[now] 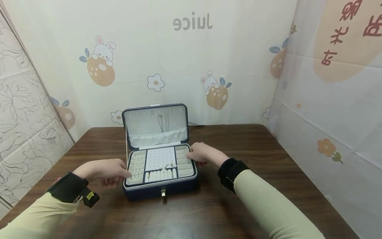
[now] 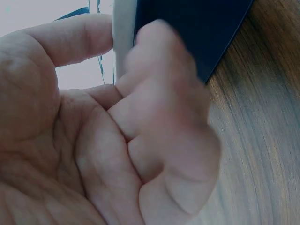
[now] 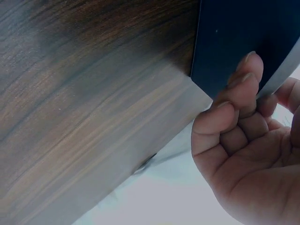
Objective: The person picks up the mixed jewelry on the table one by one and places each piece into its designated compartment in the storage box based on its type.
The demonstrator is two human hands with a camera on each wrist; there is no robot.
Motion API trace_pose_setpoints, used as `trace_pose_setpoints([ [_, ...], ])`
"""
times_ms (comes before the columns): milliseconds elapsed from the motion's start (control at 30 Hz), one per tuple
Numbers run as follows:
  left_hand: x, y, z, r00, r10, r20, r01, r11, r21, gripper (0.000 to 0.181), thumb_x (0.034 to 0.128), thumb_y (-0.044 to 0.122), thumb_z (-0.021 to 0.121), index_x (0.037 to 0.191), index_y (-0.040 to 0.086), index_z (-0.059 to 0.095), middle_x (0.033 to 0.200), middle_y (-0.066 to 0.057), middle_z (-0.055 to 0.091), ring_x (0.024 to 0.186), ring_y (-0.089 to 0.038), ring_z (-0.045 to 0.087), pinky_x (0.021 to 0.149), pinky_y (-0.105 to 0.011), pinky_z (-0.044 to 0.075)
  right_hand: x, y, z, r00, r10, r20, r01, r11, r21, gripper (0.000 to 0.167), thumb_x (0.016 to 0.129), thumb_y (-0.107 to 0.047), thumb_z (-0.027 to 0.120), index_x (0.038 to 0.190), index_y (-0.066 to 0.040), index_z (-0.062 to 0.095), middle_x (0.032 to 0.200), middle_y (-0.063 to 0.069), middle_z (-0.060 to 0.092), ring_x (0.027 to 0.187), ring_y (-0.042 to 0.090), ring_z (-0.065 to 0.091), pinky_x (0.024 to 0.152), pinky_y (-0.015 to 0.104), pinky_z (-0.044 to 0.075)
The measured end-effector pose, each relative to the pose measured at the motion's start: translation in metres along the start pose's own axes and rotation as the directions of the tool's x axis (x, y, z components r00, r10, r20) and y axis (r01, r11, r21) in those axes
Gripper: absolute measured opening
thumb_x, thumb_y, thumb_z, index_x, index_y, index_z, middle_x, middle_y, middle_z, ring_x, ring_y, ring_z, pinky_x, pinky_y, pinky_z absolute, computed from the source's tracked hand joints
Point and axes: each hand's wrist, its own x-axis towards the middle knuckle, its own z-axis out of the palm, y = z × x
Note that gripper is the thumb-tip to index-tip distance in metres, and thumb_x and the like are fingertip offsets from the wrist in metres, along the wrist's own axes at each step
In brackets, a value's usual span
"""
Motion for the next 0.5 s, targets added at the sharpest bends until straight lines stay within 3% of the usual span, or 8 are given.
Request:
trace_pose_setpoints([
  [200,0.002,-0.009,-0.003,0.999,0.033,0.042,-0.029,0.996,-0.083,0.044,0.0983,0.045,0.065,0.097,0.001,0.063,0.066,-0.007,0.062,0.052,-0.018,0.055,0.052,-0.033,0.055,-0.004,0.005,-0.001,0.998,-0.031,0.063,0.027,0.997,0.068,0.022,0.102,-0.023,0.052,0.088,-0.008,0.061,0.065,0.007,0.065,0.055,0.018,0.059,0.055,0.032,0.052],
  [500,0.005,-0.012,-0.002,0.998,0.042,0.04,-0.035,0.987,-0.16,0.038,0.098,0.041,0.067,0.1,0.004,0.059,0.08,-0.014,0.069,0.064,-0.024,0.064,0.057,-0.037,0.058,-0.009,0.009,-0.005,0.995,-0.03,0.094,0.016,0.989,0.147,0.032,0.106,-0.036,0.055,0.091,-0.008,0.058,0.067,0.008,0.068,0.057,0.019,0.063,0.06,0.037,0.055],
])
